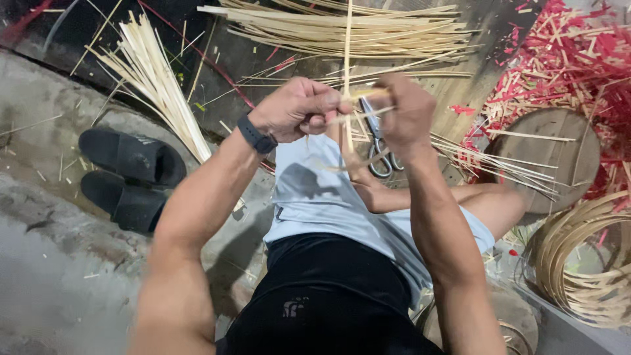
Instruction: The person sits on the floor and repeatedly bends thin bamboo strips into circular hoops, using scissors to trim the ends. The person then places the finished hoops aside and continues the process with additional strips.
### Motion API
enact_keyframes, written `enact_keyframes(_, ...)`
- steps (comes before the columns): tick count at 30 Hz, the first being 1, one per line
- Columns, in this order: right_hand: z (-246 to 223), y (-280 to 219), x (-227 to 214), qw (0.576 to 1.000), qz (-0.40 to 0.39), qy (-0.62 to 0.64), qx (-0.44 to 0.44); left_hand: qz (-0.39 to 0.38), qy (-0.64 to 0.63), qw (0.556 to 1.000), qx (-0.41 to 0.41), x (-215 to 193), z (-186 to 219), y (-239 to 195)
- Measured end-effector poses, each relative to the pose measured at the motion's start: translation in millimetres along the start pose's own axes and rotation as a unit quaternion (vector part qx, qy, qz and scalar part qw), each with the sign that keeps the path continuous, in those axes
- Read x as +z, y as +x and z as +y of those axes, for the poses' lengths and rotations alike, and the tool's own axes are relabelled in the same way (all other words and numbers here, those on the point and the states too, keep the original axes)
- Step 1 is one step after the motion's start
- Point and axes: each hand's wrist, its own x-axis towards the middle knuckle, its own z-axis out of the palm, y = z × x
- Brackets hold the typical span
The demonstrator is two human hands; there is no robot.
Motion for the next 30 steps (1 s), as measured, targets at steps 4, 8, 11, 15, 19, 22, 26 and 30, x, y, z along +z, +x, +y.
enact_keyframes(4, 10.6, -10.6, 6.9, 0.976, 0.054, 0.14, 0.156, -0.013, -0.062, 0.997, 0.04, -2.4, -13.6, 4.4)
enact_keyframes(8, 9.1, -2.5, -1.0, 0.975, 0.068, 0.169, 0.132, -0.003, -0.037, 0.997, 0.061, -1.2, -23.3, 12.5)
enact_keyframes(11, 1.5, 7.4, -36.9, 0.991, 0.131, 0.002, -0.006, 0.054, 0.08, 0.991, 0.095, 2.4, -25.0, 14.0)
enact_keyframes(15, -27.1, -4.8, -53.0, 0.98, 0.149, 0.111, 0.073, 0.143, 0.267, 0.931, 0.203, 16.8, -34.1, 17.1)
enact_keyframes(19, -46.2, -31.7, -43.0, 0.964, 0.129, 0.126, 0.194, 0.181, 0.304, 0.897, 0.265, 28.4, -47.4, 26.2)
enact_keyframes(22, -45.0, -40.7, -39.1, 0.954, 0.134, 0.152, 0.22, 0.154, 0.277, 0.905, 0.284, 28.4, -50.7, 30.0)
enact_keyframes(26, -39.8, -43.7, -41.4, 0.961, 0.123, 0.124, 0.215, 0.182, 0.231, 0.928, 0.231, 25.9, -49.1, 29.2)
enact_keyframes(30, -38.8, -51.1, -42.7, 0.962, 0.119, 0.126, 0.212, 0.216, 0.253, 0.92, 0.206, 22.5, -48.2, 26.7)
